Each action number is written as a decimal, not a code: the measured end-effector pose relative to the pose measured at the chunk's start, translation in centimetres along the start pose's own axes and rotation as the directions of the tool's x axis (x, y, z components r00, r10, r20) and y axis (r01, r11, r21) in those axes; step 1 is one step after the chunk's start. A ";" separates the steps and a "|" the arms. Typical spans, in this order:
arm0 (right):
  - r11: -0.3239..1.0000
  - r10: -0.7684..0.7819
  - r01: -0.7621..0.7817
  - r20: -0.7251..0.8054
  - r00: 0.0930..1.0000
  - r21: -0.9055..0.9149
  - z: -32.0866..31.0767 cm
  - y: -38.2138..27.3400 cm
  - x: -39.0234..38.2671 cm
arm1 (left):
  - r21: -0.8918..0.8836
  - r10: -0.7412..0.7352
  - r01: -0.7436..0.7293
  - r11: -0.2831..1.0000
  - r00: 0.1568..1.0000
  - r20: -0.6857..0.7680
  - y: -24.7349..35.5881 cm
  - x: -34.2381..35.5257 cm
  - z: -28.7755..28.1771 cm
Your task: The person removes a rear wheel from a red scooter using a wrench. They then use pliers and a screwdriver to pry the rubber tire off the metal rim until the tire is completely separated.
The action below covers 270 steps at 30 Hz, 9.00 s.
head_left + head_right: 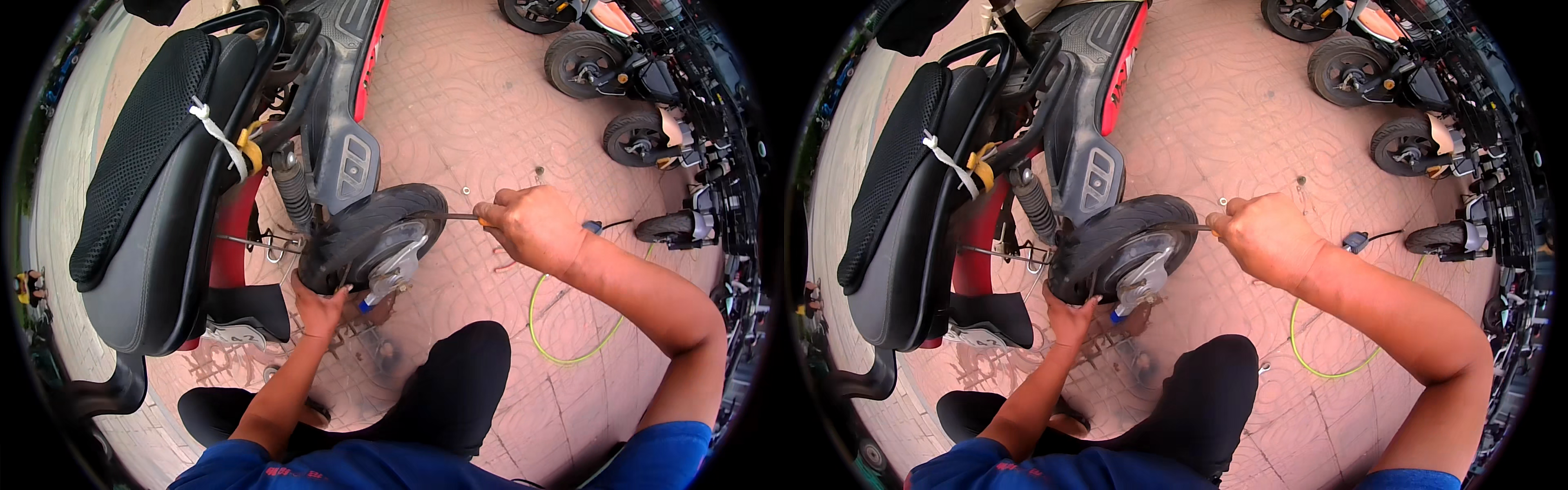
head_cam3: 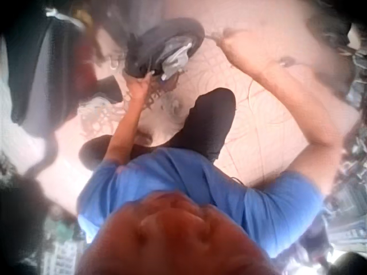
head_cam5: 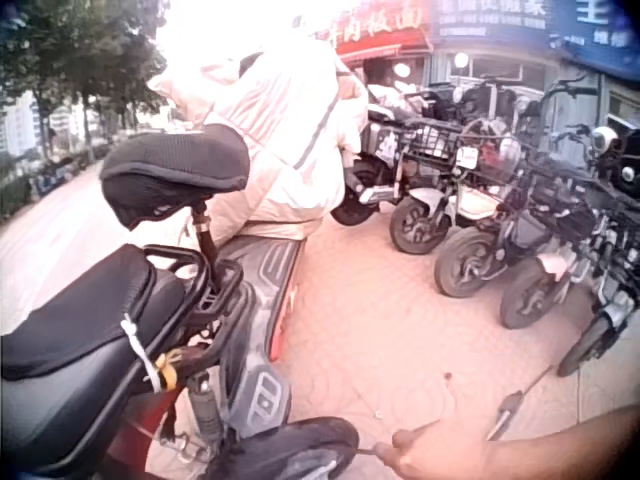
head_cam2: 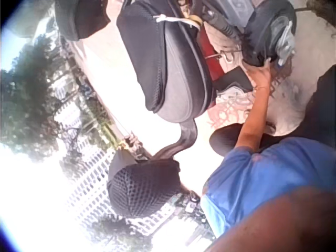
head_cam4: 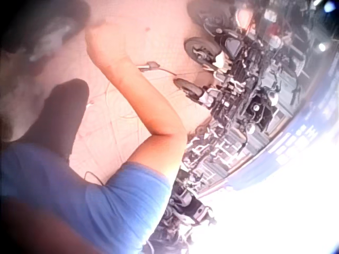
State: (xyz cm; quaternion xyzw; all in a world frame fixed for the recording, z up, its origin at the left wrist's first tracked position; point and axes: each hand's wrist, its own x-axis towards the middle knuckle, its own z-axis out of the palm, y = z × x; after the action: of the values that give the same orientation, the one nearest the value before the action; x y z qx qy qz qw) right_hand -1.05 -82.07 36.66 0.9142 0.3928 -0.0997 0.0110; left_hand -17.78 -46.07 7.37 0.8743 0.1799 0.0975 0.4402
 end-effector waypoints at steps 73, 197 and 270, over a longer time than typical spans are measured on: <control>0.899 0.088 -0.218 0.333 0.939 0.379 -3.5 2.3 5.0 | -0.117 -0.167 0.184 0.976 0.976 0.140 4.8 1.9 -3.0; 0.819 0.370 -0.278 -0.092 0.924 0.502 17.8 6.3 -8.2 | 0.137 -0.004 0.011 0.990 0.999 -0.051 3.0 0.2 0.0; 0.198 0.846 -0.282 -0.019 0.532 0.939 25.9 -24.5 -14.7 | 0.293 0.341 -0.566 0.770 0.755 0.561 20.3 3.2 -3.0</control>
State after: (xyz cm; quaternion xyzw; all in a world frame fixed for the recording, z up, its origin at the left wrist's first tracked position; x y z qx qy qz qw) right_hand -33.02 -78.19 15.52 0.8458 -0.1217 -0.0035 -0.5194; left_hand -11.22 -53.71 25.56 0.9637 -0.1407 -0.0576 0.2194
